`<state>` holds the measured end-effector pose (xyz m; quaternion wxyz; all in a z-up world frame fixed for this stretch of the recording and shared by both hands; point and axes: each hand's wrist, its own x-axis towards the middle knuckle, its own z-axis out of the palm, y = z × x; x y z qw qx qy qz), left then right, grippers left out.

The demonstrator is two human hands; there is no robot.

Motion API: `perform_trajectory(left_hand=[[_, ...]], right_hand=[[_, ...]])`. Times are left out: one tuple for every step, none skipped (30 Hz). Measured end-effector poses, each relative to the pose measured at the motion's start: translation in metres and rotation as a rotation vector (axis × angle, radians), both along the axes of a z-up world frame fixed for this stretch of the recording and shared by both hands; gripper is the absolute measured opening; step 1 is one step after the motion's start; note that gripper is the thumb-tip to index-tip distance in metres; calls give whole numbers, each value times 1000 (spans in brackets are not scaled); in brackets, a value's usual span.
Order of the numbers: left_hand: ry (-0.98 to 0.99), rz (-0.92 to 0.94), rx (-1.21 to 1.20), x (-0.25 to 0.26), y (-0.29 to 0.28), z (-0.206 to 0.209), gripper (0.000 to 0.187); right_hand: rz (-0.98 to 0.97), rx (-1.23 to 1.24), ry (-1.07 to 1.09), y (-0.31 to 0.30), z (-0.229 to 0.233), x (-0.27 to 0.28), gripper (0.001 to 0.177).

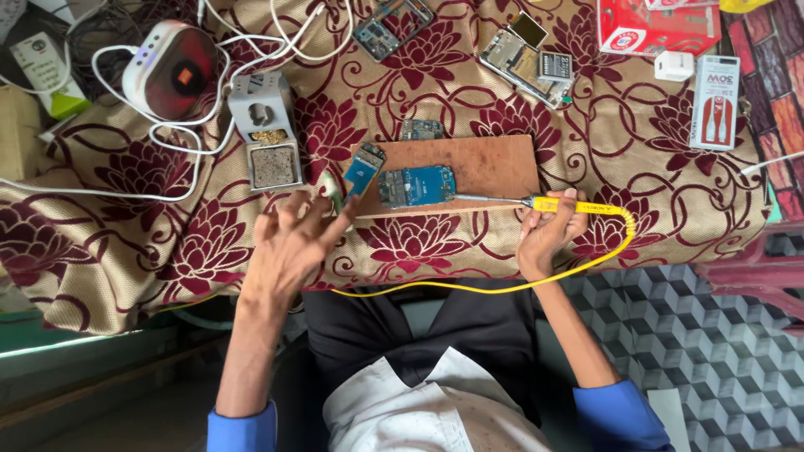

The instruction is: The person solders a blue circuit board using a soldering iron and solder wire. They hold the board steady with one hand while applying heat and solder with the other. The work is performed on a wooden board placed on a patterned tablecloth.

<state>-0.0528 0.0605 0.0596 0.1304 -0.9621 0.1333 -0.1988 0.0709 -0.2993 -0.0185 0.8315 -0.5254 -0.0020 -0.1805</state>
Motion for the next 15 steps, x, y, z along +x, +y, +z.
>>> perform_trajectory(left_hand=[[-1, 40, 88, 1, 2, 2, 66], [4, 79, 174, 3, 2, 2, 71], [10, 117, 260, 5, 2, 2, 76], [15, 131, 289, 10, 3, 1, 78], [21, 145, 319, 15, 4, -1, 80], [31, 154, 346, 18, 4, -5, 82], [5, 151, 379, 21, 6, -10, 81], [-19, 147, 412, 22, 10, -15, 81], [-44, 143, 446, 21, 15, -20, 81], [24, 121, 334, 18, 22, -24, 81], [91, 98, 221, 12, 31, -26, 81], [140, 71, 111, 18, 42, -24, 81], [18, 167, -30, 28, 51, -23, 58], [-86, 266, -164, 30, 64, -18, 35], [-135, 358, -175, 46, 83, -13, 27]], right_hand=[[-4, -22, -7, 1, 0, 1, 31], [-9, -46, -9, 0, 1, -1, 32], [-15, -70, -11, 0, 1, -3, 33], [-2, -65, -34, 1, 2, -1, 33], [11, -60, -58, 1, 3, 1, 34], [19, -59, -75, 0, 3, -1, 34], [14, -66, -59, 0, 3, 0, 34], [9, -72, -41, 0, 2, -1, 34], [4, -78, -23, 0, 1, -2, 33], [-24, -58, 27, 1, 0, -3, 33], [-51, -38, 77, 2, -1, -5, 33], [-84, -13, 110, 2, 1, -1, 33], [-70, -23, 69, 0, 4, 3, 33], [-50, -28, 45, 1, 4, 1, 32], [-31, -33, 21, 3, 3, 1, 32]])
